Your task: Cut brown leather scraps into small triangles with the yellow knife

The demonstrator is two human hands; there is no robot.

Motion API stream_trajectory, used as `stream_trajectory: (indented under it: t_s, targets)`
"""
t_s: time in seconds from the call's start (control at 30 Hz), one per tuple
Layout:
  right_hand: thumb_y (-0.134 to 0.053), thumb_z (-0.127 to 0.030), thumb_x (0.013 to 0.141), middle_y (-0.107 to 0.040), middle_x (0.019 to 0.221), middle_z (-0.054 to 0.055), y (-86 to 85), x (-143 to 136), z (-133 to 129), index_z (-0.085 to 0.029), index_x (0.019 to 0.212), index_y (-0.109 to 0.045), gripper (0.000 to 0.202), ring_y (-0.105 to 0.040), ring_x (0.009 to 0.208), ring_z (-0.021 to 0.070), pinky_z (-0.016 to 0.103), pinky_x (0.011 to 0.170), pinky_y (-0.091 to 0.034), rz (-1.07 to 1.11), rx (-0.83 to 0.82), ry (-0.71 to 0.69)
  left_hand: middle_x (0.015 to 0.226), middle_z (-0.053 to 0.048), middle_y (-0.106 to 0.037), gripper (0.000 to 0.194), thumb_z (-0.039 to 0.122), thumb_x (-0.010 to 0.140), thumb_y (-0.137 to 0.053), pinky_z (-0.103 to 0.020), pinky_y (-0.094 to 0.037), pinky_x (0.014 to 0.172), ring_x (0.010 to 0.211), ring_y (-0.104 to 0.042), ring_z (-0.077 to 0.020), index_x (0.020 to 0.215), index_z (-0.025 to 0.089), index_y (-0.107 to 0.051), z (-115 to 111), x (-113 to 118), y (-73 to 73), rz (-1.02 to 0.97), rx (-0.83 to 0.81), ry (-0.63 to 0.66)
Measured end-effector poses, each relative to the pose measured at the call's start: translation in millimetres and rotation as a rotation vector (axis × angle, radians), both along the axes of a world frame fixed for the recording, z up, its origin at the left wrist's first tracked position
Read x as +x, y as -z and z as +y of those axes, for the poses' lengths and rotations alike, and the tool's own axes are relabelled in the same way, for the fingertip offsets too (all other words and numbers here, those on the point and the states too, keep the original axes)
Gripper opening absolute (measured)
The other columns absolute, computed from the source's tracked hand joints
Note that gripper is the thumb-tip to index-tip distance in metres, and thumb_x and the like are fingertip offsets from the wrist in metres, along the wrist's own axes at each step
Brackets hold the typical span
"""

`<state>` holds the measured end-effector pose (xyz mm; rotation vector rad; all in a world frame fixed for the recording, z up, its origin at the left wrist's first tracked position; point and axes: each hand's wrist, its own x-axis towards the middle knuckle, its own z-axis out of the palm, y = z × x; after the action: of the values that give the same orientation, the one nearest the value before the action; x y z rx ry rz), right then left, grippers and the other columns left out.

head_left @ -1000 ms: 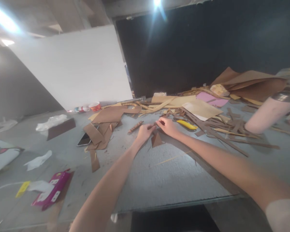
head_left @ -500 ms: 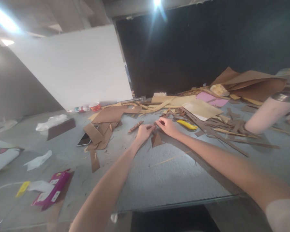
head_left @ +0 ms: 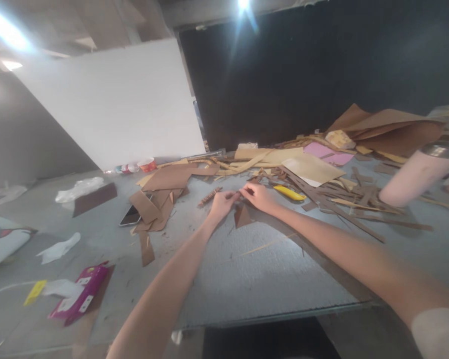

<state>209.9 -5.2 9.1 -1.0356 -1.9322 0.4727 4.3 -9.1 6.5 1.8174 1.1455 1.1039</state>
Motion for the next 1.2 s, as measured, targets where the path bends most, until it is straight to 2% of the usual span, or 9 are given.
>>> stream_trajectory:
  t_s: [0.17, 0.33, 0.5, 0.63, 0.73, 0.83, 0.9, 1.03, 1.2]
  targets:
    - [-0.054, -0.048, 0.106, -0.070, 0.078, 0.002, -0.4, 0.3, -0.2, -0.025, 0.082, -0.063, 0.034, -0.062, 0.073, 0.0203, 0.031, 0.070, -0.041, 0.003, 0.006, -0.019, 0.091, -0.010, -0.083, 0.057, 0.072, 0.091, -0.069, -0.035, -0.057, 0.084, 0.087, -0.076, -0.0250, 0.089, 0.017, -0.083, 0.5, -0.4, -0.1, -0.001, -0.003, 0.012]
    - [-0.059, -0.048, 0.103, -0.076, 0.086, 0.003, -0.5, -0.1, 0.8, -0.024, 0.088, -0.068, 0.029, -0.066, 0.078, 0.0212, 0.031, 0.072, -0.044, 0.018, -0.035, -0.061, 0.092, -0.009, -0.083, 0.055, 0.070, 0.091, -0.068, -0.035, -0.057, 0.084, 0.088, -0.075, -0.0260, 0.088, 0.017, -0.082, 0.6, 0.7, 0.1, 0.005, 0.005, 0.006]
    - [-0.060, -0.050, 0.102, -0.077, 0.085, 0.004, 1.3, 1.1, 4.6, -0.024, 0.087, -0.068, 0.031, -0.066, 0.079, 0.0222, 0.032, 0.074, -0.046, 0.084, -0.028, 0.037, 0.095, -0.009, -0.083, 0.057, 0.070, 0.095, -0.065, -0.033, -0.056, 0.081, 0.087, -0.074, -0.0244, 0.095, 0.017, -0.084, -2.0, 2.2, -0.5, 0.044, -0.021, 0.033]
    - [-0.060, -0.048, 0.102, -0.077, 0.086, 0.005, 0.9, 3.0, 6.6, -0.023, 0.088, -0.072, 0.031, -0.066, 0.078, 0.0221, 0.033, 0.073, -0.047, 0.130, -0.047, 0.086, 0.082, -0.007, -0.079, 0.060, 0.074, 0.090, -0.070, -0.030, -0.053, 0.071, 0.077, -0.071, -0.0223, 0.089, 0.017, -0.086, -3.7, -0.7, -3.1, 0.134, -0.081, 0.139]
    - [-0.060, -0.046, 0.102, -0.078, 0.086, 0.005, -0.9, 4.0, 5.7, -0.023, 0.089, -0.075, 0.031, -0.066, 0.076, 0.0217, 0.033, 0.072, -0.046, 0.140, -0.056, 0.086, 0.093, -0.007, -0.082, 0.051, 0.070, 0.081, -0.082, -0.031, -0.056, 0.078, 0.088, -0.075, -0.0250, 0.094, 0.021, -0.088, -4.6, -3.3, -6.5, 0.196, -0.086, 0.274]
    - [-0.060, -0.045, 0.102, -0.079, 0.088, 0.005, -2.4, 4.1, 4.1, -0.023, 0.090, -0.076, 0.030, -0.066, 0.078, 0.0219, 0.033, 0.074, -0.047, 0.155, -0.066, 0.085, 0.095, -0.008, -0.083, 0.043, 0.065, 0.079, -0.086, -0.034, -0.058, 0.086, 0.093, -0.076, -0.0261, 0.089, 0.023, -0.087, -4.5, -3.7, -7.5, 0.228, -0.068, 0.334]
    - [-0.060, -0.044, 0.101, -0.079, 0.088, 0.005, -2.7, 3.8, 3.7, -0.023, 0.090, -0.076, 0.029, -0.067, 0.078, 0.0220, 0.034, 0.074, -0.047, 0.159, -0.073, 0.083, 0.091, -0.007, -0.082, 0.042, 0.064, 0.080, -0.085, -0.034, -0.058, 0.084, 0.088, -0.075, -0.0243, 0.085, 0.022, -0.086, -3.5, -2.8, -5.3, 0.225, -0.061, 0.315]
    - [-0.060, -0.046, 0.101, -0.079, 0.088, 0.005, -1.7, 3.4, 4.8, -0.023, 0.090, -0.075, 0.030, -0.067, 0.078, 0.0224, 0.033, 0.074, -0.047, 0.160, -0.070, 0.079, 0.089, -0.007, -0.082, 0.045, 0.064, 0.084, -0.081, -0.032, -0.055, 0.077, 0.081, -0.073, -0.0215, 0.087, 0.019, -0.085, 0.1, -0.9, 2.3, 0.138, -0.085, 0.191]
    - [-0.058, -0.050, 0.104, -0.078, 0.090, 0.005, 2.0, 3.4, 7.7, -0.024, 0.092, -0.075, 0.033, -0.066, 0.080, 0.0226, 0.033, 0.074, -0.047, 0.141, -0.056, 0.078, 0.092, -0.008, -0.082, 0.046, 0.063, 0.087, -0.076, -0.033, -0.055, 0.078, 0.083, -0.072, -0.0227, 0.092, 0.018, -0.085, 1.9, -0.1, 5.8, 0.078, -0.064, 0.106]
